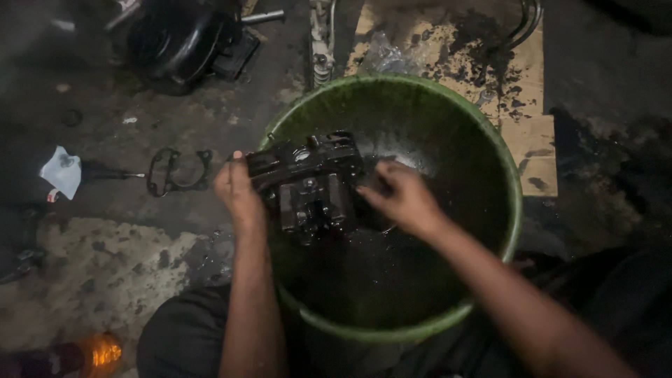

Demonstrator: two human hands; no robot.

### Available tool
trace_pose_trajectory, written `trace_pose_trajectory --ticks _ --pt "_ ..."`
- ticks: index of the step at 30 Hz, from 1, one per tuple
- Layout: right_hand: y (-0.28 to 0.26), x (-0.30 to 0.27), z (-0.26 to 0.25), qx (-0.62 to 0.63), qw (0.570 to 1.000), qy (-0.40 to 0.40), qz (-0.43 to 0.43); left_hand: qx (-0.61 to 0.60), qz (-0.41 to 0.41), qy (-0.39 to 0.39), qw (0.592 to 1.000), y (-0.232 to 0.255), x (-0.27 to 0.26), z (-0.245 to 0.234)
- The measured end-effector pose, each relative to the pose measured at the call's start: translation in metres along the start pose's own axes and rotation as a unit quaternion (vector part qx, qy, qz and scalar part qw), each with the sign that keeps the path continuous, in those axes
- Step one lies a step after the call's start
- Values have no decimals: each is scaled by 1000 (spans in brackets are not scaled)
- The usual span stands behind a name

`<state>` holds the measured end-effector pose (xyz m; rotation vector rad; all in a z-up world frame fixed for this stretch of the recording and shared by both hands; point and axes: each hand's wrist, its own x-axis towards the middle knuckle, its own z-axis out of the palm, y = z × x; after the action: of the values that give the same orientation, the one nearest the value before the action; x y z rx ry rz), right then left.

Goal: The person scrubs a metal engine part with a small abrasive block inside a green basin filled with dark liquid. They repeatedly dip, scrub, and rinse the part, turning it over to clean multiple surfaces. Later, they pour a liquid from a plastic bottle onto the part to aid cleaning.

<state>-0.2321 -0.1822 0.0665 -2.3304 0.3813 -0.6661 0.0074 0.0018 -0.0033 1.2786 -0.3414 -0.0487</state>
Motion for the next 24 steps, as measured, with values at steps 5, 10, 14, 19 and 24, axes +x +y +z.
trace_pose_trajectory --ticks 5,10,14,19,24 --pt "12 1 14 -59 998 -19 9 4 29 -38 999 -2 -6 -5" --pt "46 0 11 11 973 151 176 -42 -47 17 998 -4 1 -5" --pt "70 -3 18 220 938 115 242 -142 -142 41 979 1 -3 -11" --pt "41 -36 26 16 975 -27 219 -178 -156 38 971 13 -5 -14" --pt "-1 -24 12 53 963 -28 261 -213 -150 -32 965 13 0 -15"
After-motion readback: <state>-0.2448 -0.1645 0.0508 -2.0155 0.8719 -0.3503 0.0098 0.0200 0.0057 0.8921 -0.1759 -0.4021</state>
